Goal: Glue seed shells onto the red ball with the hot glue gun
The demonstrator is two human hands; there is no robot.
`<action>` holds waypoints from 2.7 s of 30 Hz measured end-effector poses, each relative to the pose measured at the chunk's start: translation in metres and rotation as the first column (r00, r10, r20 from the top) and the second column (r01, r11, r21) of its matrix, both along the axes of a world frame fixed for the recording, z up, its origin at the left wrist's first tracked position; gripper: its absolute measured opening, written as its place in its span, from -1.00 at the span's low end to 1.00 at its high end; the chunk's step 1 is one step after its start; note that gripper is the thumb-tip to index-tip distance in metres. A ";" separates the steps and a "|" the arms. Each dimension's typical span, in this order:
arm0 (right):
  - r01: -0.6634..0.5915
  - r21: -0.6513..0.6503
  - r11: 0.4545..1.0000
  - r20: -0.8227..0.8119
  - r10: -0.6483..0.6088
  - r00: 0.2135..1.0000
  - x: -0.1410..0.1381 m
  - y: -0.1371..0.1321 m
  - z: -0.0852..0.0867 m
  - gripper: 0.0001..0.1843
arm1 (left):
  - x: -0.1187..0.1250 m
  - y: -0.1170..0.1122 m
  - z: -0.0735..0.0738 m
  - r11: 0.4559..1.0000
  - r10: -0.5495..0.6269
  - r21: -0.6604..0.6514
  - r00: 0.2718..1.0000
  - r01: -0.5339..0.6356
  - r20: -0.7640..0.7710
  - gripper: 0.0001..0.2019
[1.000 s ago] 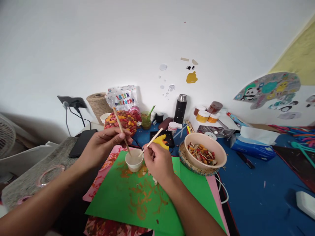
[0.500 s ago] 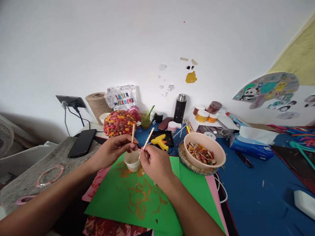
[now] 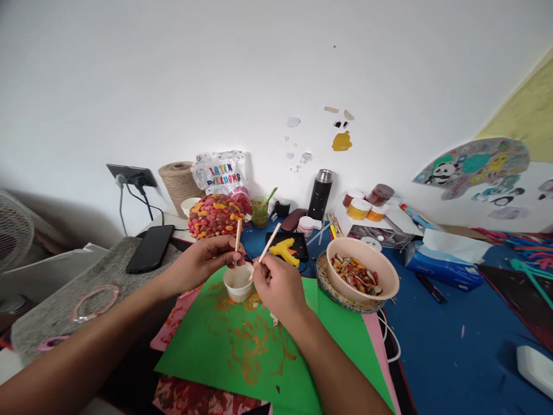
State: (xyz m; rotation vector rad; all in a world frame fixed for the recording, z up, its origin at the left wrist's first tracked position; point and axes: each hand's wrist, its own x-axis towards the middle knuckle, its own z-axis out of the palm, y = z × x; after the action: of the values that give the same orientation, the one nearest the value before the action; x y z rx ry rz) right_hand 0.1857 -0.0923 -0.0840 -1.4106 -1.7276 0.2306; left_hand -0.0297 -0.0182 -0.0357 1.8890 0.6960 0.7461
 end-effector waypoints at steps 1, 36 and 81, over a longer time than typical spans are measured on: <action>0.010 -0.008 1.000 -0.003 -0.010 1.000 0.000 0.001 -0.001 -0.66 | 0.000 0.000 0.000 1.000 -0.010 -0.009 1.000 0.010 0.005 -0.74; -0.012 0.017 1.000 0.073 0.011 0.997 -0.005 0.003 0.003 -0.69 | -0.011 0.010 0.009 0.999 -0.043 -0.029 0.999 0.043 -0.008 -0.73; -0.042 -0.118 0.992 -0.072 0.034 0.997 -0.003 0.000 0.006 -0.69 | -0.013 0.009 0.011 0.993 -0.093 0.062 0.987 0.102 -0.132 -0.81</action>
State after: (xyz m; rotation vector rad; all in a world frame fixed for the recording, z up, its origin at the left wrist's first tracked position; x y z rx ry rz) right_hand 0.1826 -0.0920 -0.0782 -1.4393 -1.7085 0.4058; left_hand -0.0428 -0.0096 -0.0250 2.0330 0.6591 0.5969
